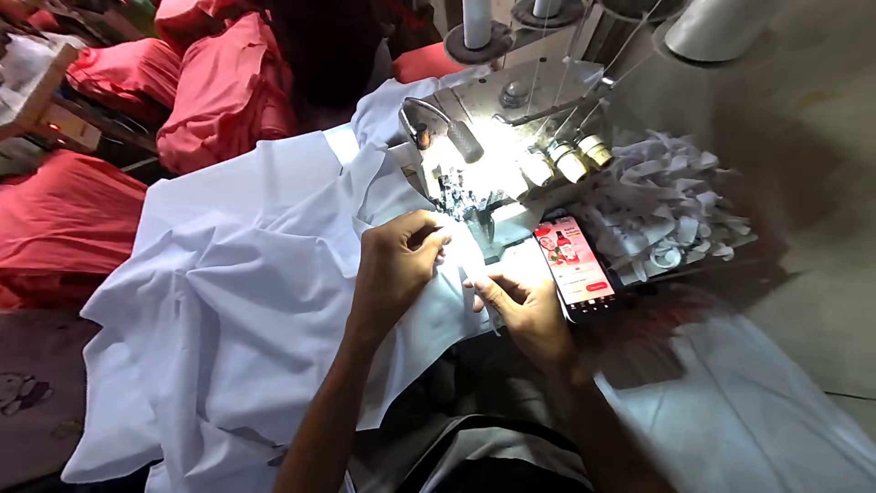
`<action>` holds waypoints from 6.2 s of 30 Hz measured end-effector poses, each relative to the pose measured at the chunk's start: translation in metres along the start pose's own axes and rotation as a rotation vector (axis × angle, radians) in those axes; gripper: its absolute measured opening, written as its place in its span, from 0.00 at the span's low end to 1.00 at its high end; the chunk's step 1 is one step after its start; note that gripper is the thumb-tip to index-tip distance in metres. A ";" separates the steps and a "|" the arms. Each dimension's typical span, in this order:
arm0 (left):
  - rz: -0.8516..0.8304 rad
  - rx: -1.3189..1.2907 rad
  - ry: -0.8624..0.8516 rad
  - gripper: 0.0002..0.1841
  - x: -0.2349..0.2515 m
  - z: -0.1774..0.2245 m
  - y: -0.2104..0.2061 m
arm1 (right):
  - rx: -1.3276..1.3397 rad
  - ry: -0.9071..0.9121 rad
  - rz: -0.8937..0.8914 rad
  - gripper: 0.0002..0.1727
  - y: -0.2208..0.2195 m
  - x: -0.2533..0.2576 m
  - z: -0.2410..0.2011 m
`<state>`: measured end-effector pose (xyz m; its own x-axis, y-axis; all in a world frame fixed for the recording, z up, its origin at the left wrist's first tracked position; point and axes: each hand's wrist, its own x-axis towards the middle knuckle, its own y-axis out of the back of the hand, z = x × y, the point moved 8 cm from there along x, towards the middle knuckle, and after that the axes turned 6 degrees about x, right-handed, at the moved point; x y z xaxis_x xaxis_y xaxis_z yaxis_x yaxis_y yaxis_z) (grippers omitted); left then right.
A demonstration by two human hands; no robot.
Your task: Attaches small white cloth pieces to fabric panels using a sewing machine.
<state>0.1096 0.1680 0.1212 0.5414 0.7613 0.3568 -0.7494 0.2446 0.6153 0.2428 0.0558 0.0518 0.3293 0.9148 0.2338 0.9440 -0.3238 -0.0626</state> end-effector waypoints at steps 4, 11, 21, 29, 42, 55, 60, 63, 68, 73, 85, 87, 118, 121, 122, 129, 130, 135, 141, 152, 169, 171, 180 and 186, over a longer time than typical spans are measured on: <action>0.066 0.212 -0.083 0.02 0.005 0.002 -0.006 | -0.083 -0.005 0.040 0.09 0.006 -0.008 0.008; 0.103 0.346 -0.125 0.03 0.006 0.005 -0.013 | -0.476 -0.112 0.105 0.11 0.021 -0.031 0.023; 0.146 0.395 -0.142 0.06 0.006 0.006 -0.016 | -0.466 0.126 0.169 0.12 0.021 -0.006 0.012; 0.324 0.496 -0.156 0.19 -0.018 0.016 -0.005 | -0.250 0.068 0.183 0.09 0.020 0.002 0.026; 0.046 0.579 -0.438 0.17 -0.052 0.007 -0.036 | -0.156 0.049 0.109 0.07 0.020 0.002 0.027; 0.096 0.666 -0.366 0.17 -0.055 0.012 -0.033 | -0.122 -0.017 0.132 0.12 0.014 0.002 0.024; 0.136 0.658 -0.218 0.22 -0.052 0.007 -0.030 | -0.180 -0.032 0.104 0.09 0.009 0.000 0.018; 0.157 0.697 -0.156 0.25 -0.049 0.005 -0.030 | -0.206 -0.042 0.086 0.07 0.008 -0.002 0.018; 0.162 0.743 -0.090 0.24 -0.046 0.007 -0.030 | -0.184 -0.074 0.065 0.07 0.007 -0.003 0.017; 0.128 0.685 -0.066 0.22 -0.043 0.005 -0.033 | -0.172 -0.034 0.075 0.07 0.007 -0.005 0.012; 0.062 0.536 -0.125 0.19 -0.044 0.005 -0.038 | -0.145 -0.023 0.142 0.07 0.013 -0.011 0.013; 0.059 0.538 -0.127 0.19 -0.043 0.005 -0.039 | -0.153 -0.024 0.136 0.07 0.013 -0.009 0.014; 0.175 -1.165 0.761 0.17 -0.178 -0.029 -0.124 | -0.112 -0.182 -0.075 0.09 0.024 -0.052 0.021; 0.280 -1.129 0.774 0.11 -0.171 -0.027 -0.121 | -0.118 -0.172 -0.072 0.08 0.027 -0.053 0.021; 0.319 -1.105 0.775 0.11 -0.169 -0.027 -0.120 | -0.123 -0.168 -0.072 0.07 0.027 -0.054 0.021; 0.452 -1.009 0.707 0.10 -0.172 -0.030 -0.121 | -0.152 -0.234 -0.078 0.13 0.029 -0.059 0.024; 0.464 -0.999 0.700 0.10 -0.172 -0.029 -0.120 | -0.168 -0.240 -0.077 0.15 0.028 -0.060 0.024; 0.484 -0.969 0.713 0.11 -0.176 -0.030 -0.119 | -0.228 -0.272 -0.077 0.16 0.026 -0.066 0.028; 0.466 -1.007 0.703 0.08 -0.178 -0.028 -0.121 | -0.296 -0.294 -0.042 0.12 0.030 -0.074 0.024; 0.417 -1.079 0.697 0.10 -0.177 -0.024 -0.123 | -0.293 -0.252 -0.017 0.06 0.033 -0.077 0.016; 0.355 -1.130 0.812 0.13 -0.174 -0.025 -0.136 | -0.160 -0.227 -0.039 0.14 0.023 -0.049 0.021; 0.366 -1.148 0.818 0.15 -0.174 -0.024 -0.136 | -0.172 -0.231 0.023 0.09 0.023 -0.047 0.022; 0.326 -1.165 0.826 0.18 -0.171 -0.022 -0.136 | -0.153 -0.224 0.084 0.06 0.025 -0.048 0.022; 0.325 -1.151 0.726 0.15 -0.178 -0.026 -0.121 | -0.145 -0.227 0.066 0.07 0.028 -0.052 0.025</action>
<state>0.0938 0.0189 -0.0349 0.2347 0.9288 -0.2869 -0.8820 0.0794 -0.4646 0.2523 0.0050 0.0137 0.4012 0.9159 0.0095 0.9132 -0.4008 0.0732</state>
